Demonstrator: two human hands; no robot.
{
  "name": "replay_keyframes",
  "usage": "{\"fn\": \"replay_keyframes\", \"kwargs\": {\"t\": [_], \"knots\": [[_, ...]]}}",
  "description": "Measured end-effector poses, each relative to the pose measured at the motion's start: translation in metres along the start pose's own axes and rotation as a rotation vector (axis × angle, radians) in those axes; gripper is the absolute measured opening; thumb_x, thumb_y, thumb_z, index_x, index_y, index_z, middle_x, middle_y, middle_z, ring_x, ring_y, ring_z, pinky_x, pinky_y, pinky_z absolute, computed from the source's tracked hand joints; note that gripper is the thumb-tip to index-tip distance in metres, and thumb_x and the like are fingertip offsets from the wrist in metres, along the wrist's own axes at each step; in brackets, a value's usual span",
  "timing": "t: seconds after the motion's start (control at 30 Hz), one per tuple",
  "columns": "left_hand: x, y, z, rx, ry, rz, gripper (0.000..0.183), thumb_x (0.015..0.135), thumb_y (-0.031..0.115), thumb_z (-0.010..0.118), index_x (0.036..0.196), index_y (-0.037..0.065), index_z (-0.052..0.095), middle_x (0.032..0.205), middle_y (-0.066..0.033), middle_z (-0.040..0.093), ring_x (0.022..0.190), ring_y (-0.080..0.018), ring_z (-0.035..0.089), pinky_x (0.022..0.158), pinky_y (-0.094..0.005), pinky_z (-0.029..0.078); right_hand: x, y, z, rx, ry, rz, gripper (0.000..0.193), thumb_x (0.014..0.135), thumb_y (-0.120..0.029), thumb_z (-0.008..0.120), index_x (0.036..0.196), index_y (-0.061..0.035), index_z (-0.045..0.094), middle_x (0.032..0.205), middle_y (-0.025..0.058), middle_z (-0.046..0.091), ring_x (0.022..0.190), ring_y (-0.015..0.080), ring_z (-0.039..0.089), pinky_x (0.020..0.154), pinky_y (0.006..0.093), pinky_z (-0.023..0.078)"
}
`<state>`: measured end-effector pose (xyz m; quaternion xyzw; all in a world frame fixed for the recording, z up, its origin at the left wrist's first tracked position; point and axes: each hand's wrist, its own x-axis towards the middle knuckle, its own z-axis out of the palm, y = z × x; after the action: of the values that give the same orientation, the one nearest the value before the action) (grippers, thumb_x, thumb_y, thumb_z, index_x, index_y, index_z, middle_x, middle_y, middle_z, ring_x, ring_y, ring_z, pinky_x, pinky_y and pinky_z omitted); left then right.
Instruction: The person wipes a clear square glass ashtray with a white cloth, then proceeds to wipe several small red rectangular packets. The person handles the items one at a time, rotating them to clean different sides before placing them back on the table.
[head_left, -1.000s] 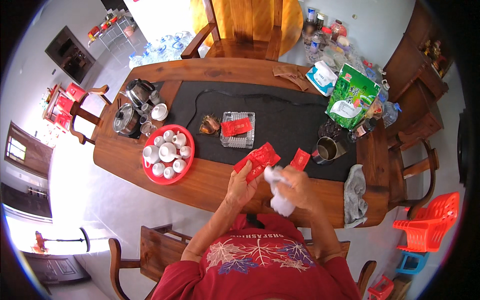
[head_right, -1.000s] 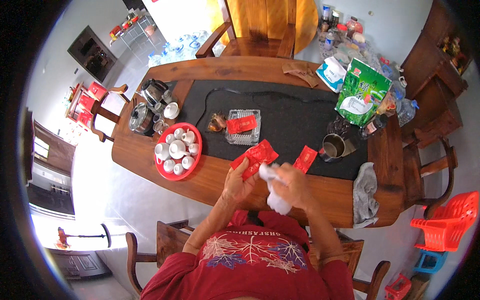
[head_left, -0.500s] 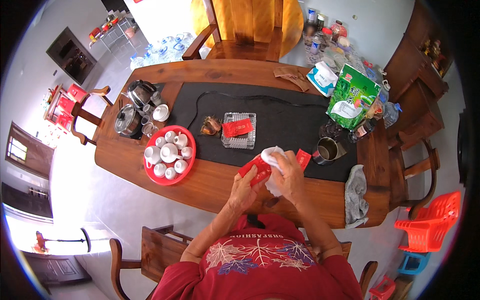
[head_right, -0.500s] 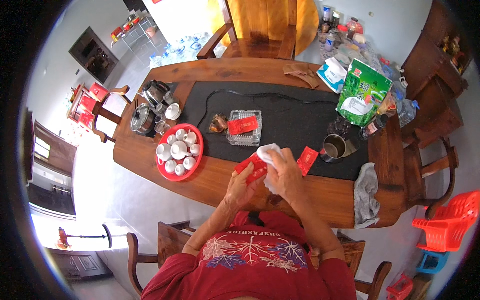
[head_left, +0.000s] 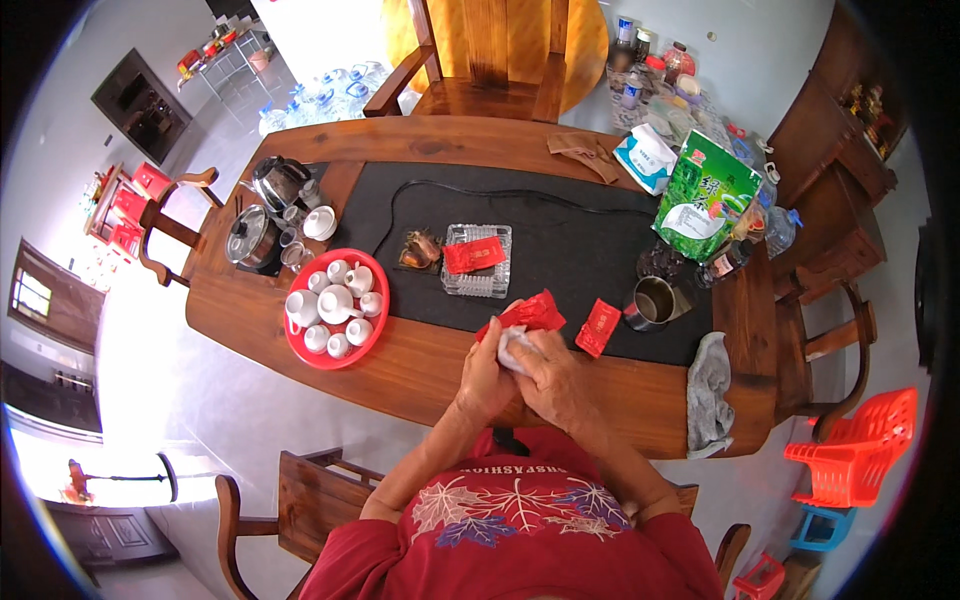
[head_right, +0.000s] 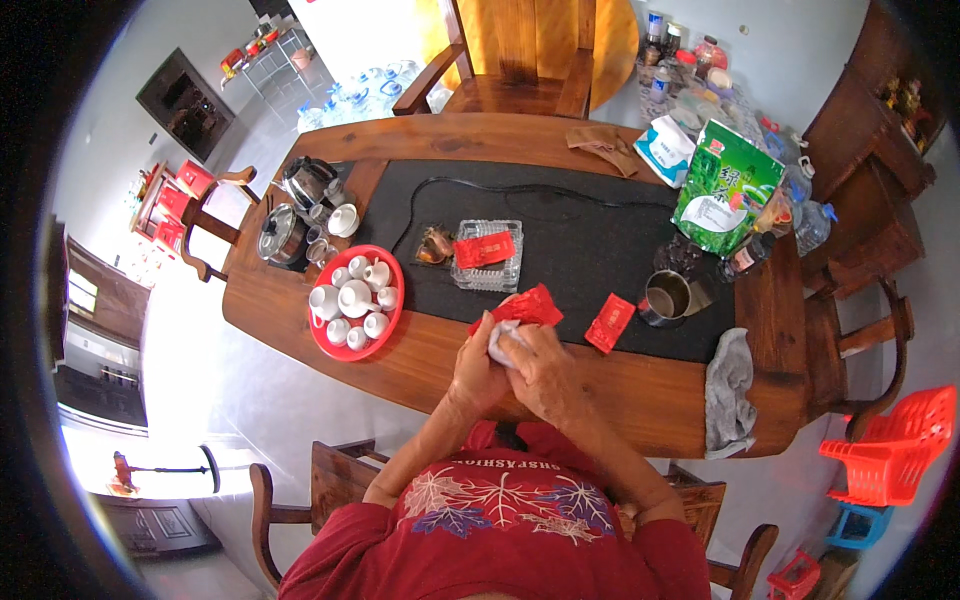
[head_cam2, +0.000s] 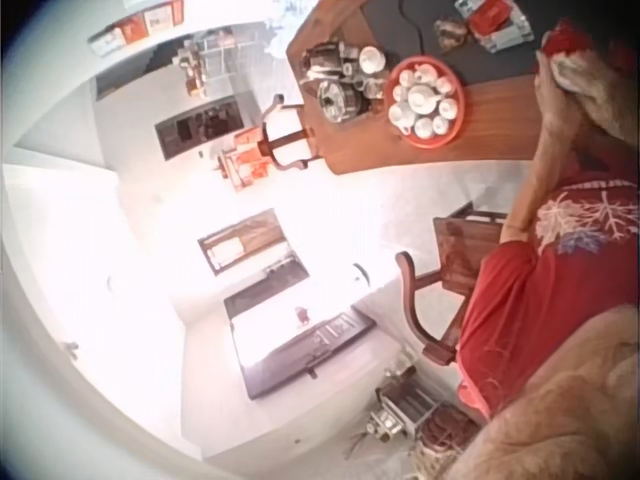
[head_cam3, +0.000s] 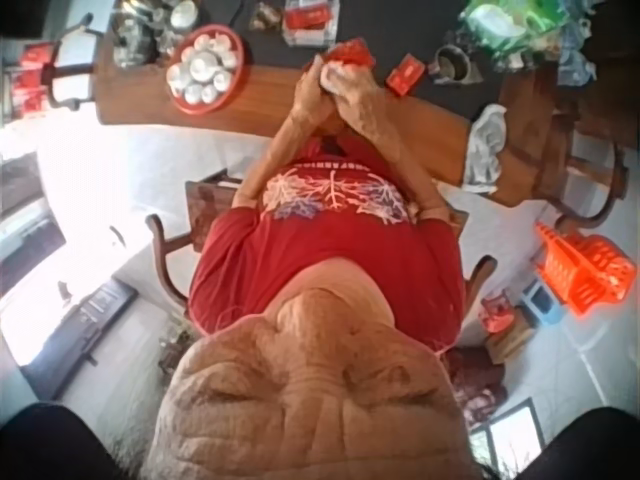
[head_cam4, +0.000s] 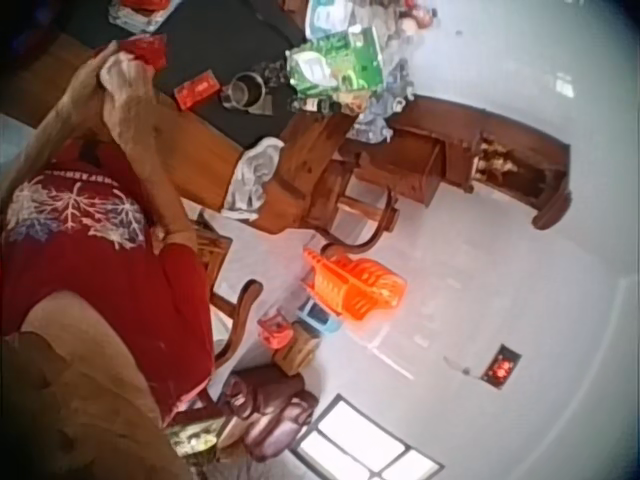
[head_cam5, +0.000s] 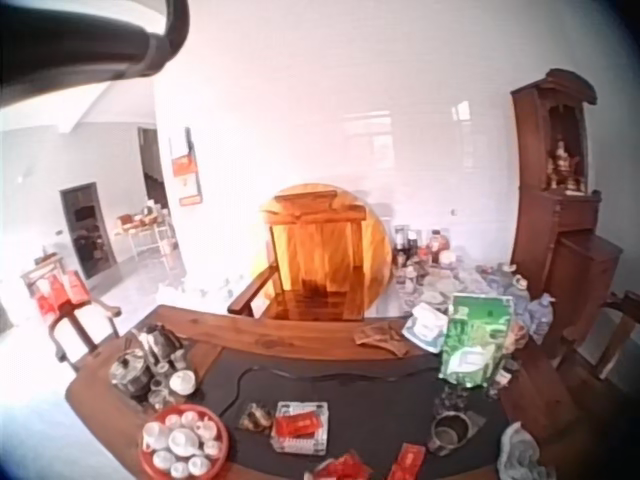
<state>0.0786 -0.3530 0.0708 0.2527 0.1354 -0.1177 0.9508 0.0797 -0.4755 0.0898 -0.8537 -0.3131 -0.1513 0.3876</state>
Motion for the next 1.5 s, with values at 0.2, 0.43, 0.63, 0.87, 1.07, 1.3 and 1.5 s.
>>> {"fn": "replay_keyframes", "kwargs": {"t": [0.2,0.43,0.63,0.87,1.07,1.3,1.5], "knots": [[0.001,0.006,-0.005,-0.057,-0.034,0.001,0.039,0.098,0.025,0.039,0.133,0.006,0.041,0.125,-0.0113,0.053,0.114,-0.0221,0.053,0.096,-0.0380,0.044,0.015,0.001,-0.029,0.264,0.057,-0.068,0.036,0.074,0.002,0.059,0.109,-0.0026,0.060,0.103,0.0147,0.056,0.091,0.0307,0.058,0.078,0.0334,0.048],[-0.001,-0.001,0.001,-0.027,-0.058,0.011,0.041,0.097,0.024,0.042,0.131,0.002,0.041,0.129,-0.0112,0.050,0.119,-0.0226,0.049,0.100,-0.0395,0.042,0.023,0.019,-0.016,-0.194,0.097,0.135,0.046,0.076,-0.002,0.059,0.121,-0.0018,0.049,0.103,0.0190,0.047,0.089,0.0357,0.049,0.073,0.0409,0.045],[0.007,-0.011,-0.016,-0.046,-0.045,-0.016,0.045,0.098,0.033,0.037,0.135,0.007,0.039,0.128,-0.0090,0.050,0.115,-0.0226,0.051,0.099,-0.0388,0.041,0.000,-0.002,0.009,-0.135,-0.074,0.125,0.045,0.074,0.003,0.056,0.118,0.0027,0.052,0.107,0.0195,0.047,0.091,0.0366,0.047,0.078,0.0439,0.043],[0.007,0.001,-0.024,-0.034,-0.100,-0.015,0.053,0.098,0.042,0.031,0.142,0.012,0.027,0.133,-0.0132,0.045,0.115,-0.0275,0.050,0.098,-0.0432,0.041,-0.016,0.010,-0.017,0.563,-0.446,0.176,0.037,0.078,0.000,0.053,0.114,-0.0003,0.058,0.116,0.0157,0.052,0.109,0.0271,0.050,0.089,0.0354,0.041],[0.010,0.002,-0.015,-0.056,-0.143,0.016,0.051,0.099,0.036,0.032,0.141,0.008,0.026,0.137,-0.0155,0.040,0.121,-0.0284,0.046,0.101,-0.0430,0.040,0.010,0.018,-0.034,0.329,-0.002,0.411,0.040,0.082,-0.003,0.053,0.122,-0.0037,0.053,0.107,0.0147,0.049,0.099,0.0266,0.052,0.084,0.0350,0.043],[0.006,-0.014,-0.024,0.011,0.010,-0.105,0.049,0.097,0.040,0.035,0.136,0.010,0.037,0.131,-0.0089,0.047,0.119,-0.0232,0.047,0.102,-0.0397,0.037,-0.003,0.003,0.007,-0.120,-0.121,0.162,0.048,0.073,0.002,0.057,0.120,0.0002,0.048,0.107,0.0226,0.045,0.094,0.0404,0.048,0.080,0.0462,0.043],[0.003,-0.005,-0.024,-0.031,-0.102,-0.140,0.057,0.095,0.052,0.030,0.137,0.015,0.037,0.124,-0.0097,0.052,0.114,-0.0247,0.050,0.101,-0.0399,0.037,-0.006,0.002,0.006,0.297,-0.224,0.096,0.039,0.070,-0.002,0.060,0.109,0.0011,0.057,0.102,0.0184,0.049,0.089,0.0367,0.052,0.078,0.0432,0.045]]}}
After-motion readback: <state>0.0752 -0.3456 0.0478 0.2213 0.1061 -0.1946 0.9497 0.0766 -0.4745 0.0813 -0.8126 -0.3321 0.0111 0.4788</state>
